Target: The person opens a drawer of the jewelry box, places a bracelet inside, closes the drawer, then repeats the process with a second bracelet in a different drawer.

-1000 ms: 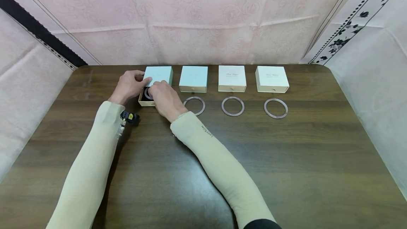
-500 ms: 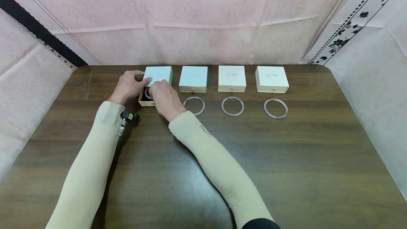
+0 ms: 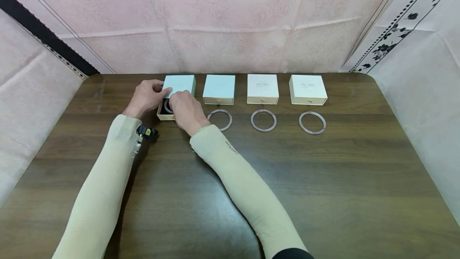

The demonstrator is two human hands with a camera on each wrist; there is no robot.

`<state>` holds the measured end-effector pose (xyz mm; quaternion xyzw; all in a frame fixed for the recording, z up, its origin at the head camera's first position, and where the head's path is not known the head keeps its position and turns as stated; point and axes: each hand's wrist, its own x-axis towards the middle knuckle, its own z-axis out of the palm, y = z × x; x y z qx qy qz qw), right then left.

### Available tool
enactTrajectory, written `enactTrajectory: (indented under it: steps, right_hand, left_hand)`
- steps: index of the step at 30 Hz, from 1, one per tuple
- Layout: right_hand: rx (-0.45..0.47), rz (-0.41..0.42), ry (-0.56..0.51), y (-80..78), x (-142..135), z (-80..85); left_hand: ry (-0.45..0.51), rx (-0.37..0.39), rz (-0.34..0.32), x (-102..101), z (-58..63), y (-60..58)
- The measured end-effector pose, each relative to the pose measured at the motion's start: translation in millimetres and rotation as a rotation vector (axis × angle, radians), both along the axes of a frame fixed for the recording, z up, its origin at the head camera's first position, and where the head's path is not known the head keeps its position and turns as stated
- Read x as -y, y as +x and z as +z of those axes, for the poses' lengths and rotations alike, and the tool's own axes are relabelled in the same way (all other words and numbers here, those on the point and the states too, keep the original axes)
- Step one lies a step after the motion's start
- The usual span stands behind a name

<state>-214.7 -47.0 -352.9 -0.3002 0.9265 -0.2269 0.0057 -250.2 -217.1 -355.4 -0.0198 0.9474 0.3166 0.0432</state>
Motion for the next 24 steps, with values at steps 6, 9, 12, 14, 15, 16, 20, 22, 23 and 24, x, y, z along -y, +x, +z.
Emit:
enactTrajectory:
  steps: [6, 9, 12, 14, 15, 16, 20, 22, 23, 24]
  right_hand:
    - [0.007, 0.024, -0.016, -2.2, -3, 1.4]
    - [0.018, 0.041, -0.02, -3.0, -4, 2.7]
    - [0.036, 0.057, -0.024, -3.5, -4, 5.3]
    - [0.041, 0.063, -0.023, -3.4, -4, 6.8]
    - [0.04, 0.064, -0.018, -3.0, -4, 7.8]
    - [0.039, 0.062, -0.013, -2.5, -4, 8.9]
    - [0.059, 0.051, 0.01, 0.3, -8, 13.3]
    - [0.089, 0.046, 0.024, 1.8, -10, 15.4]
    - [0.106, 0.045, 0.035, 2.4, -11, 16.1]
    - [0.125, 0.044, 0.045, 2.9, -12, 16.6]
  left_hand:
    - [0.001, -0.009, 0.0, -1, 0.5, 1.1]
    - [-0.001, -0.005, 0.003, 0, 1.3, 1.9]
    - [-0.005, -0.003, 0.008, 2, 2.3, 2.3]
    - [-0.004, -0.004, 0.01, 3, 2.8, 2.5]
    - [-0.004, -0.004, 0.01, 3, 2.8, 2.5]
    - [-0.004, -0.002, 0.008, 3, 2.7, 2.5]
    - [0.001, -0.001, 0.003, 1, 1.9, 1.9]
    - [0.003, -0.001, 0.002, 0, 1.4, 1.6]
    - [0.003, -0.002, 0.002, 0, 1.2, 1.5]
    - [0.001, -0.003, 0.002, -1, 0.8, 1.2]
